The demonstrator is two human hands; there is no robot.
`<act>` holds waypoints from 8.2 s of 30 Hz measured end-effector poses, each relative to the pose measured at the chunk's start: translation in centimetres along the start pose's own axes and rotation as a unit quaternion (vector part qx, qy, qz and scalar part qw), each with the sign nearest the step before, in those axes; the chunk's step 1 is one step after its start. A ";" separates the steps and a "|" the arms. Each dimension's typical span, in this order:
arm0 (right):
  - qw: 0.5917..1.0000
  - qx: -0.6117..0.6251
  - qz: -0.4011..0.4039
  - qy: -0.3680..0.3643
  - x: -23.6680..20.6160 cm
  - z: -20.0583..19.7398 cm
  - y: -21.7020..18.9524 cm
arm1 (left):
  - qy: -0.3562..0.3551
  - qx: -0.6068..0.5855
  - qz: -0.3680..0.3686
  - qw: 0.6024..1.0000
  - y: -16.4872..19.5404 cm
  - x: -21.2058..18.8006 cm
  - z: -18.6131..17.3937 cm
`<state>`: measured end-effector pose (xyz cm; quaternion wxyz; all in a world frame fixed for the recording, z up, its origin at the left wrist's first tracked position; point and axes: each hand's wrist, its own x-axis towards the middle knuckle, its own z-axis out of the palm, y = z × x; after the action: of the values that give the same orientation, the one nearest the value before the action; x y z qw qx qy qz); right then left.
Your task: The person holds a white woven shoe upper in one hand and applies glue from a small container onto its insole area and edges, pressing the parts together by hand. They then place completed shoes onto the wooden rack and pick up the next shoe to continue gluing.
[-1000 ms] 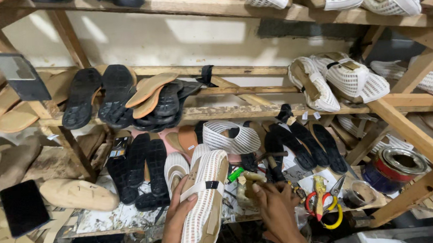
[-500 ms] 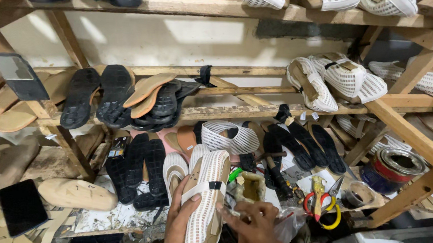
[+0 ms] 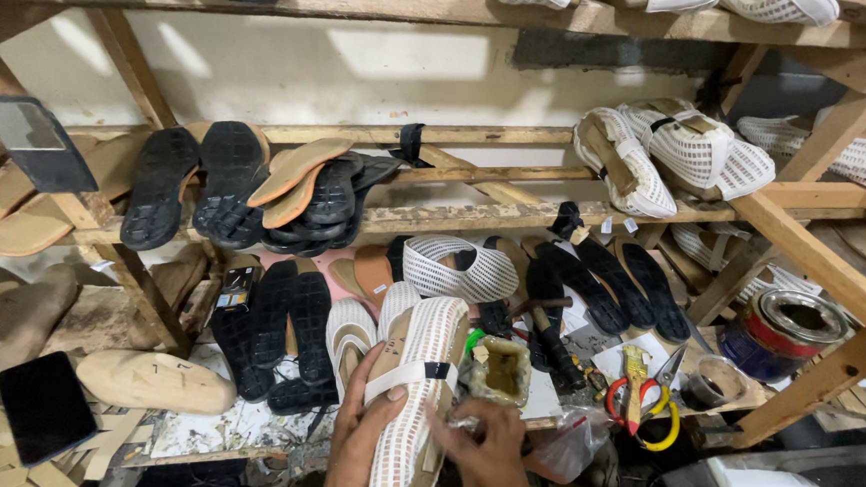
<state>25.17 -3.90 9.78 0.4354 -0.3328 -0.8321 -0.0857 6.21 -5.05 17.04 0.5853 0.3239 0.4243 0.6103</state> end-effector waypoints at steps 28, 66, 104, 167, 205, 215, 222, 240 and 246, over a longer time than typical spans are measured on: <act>0.903 -0.180 0.305 -0.243 4.1 -2.5 7.1 | 0.053 -0.188 -0.098 0.976 -3.5 2.6 -2.8; 0.998 0.029 0.051 -0.036 2.1 -2.6 -1.2 | 0.076 -0.063 -0.043 0.994 0.3 0.3 1.4; 0.982 -0.019 -0.172 0.075 1.2 -2.4 -1.9 | 0.023 -0.124 -0.103 0.987 -2.9 2.0 -0.9; 0.972 0.121 0.200 0.037 0.0 0.4 -0.5 | 0.090 -0.133 -0.076 0.984 0.8 -0.8 4.1; 0.917 -0.109 0.236 -0.303 8.8 -5.7 5.0 | -0.031 -0.086 0.173 0.981 -6.4 -0.1 -3.7; 0.902 -0.169 0.302 -0.257 5.0 -2.8 8.0 | -0.101 0.087 0.234 0.963 -3.0 -2.0 -1.4; 0.797 0.477 0.360 -0.094 3.8 -6.5 6.2 | -0.094 0.343 0.550 0.756 -1.3 0.1 -1.3; 0.995 0.072 0.026 0.064 3.1 -5.6 -0.1 | -0.152 0.380 0.557 0.723 -0.4 -0.7 -1.0; 0.991 0.095 0.016 0.094 2.9 -5.2 -0.4 | -0.152 0.382 0.550 0.727 -0.7 -0.5 -1.3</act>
<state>27.21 -5.03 15.24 0.5424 -0.2933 -0.7867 -0.0298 5.41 -5.76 15.95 0.0304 0.7852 0.2747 0.5542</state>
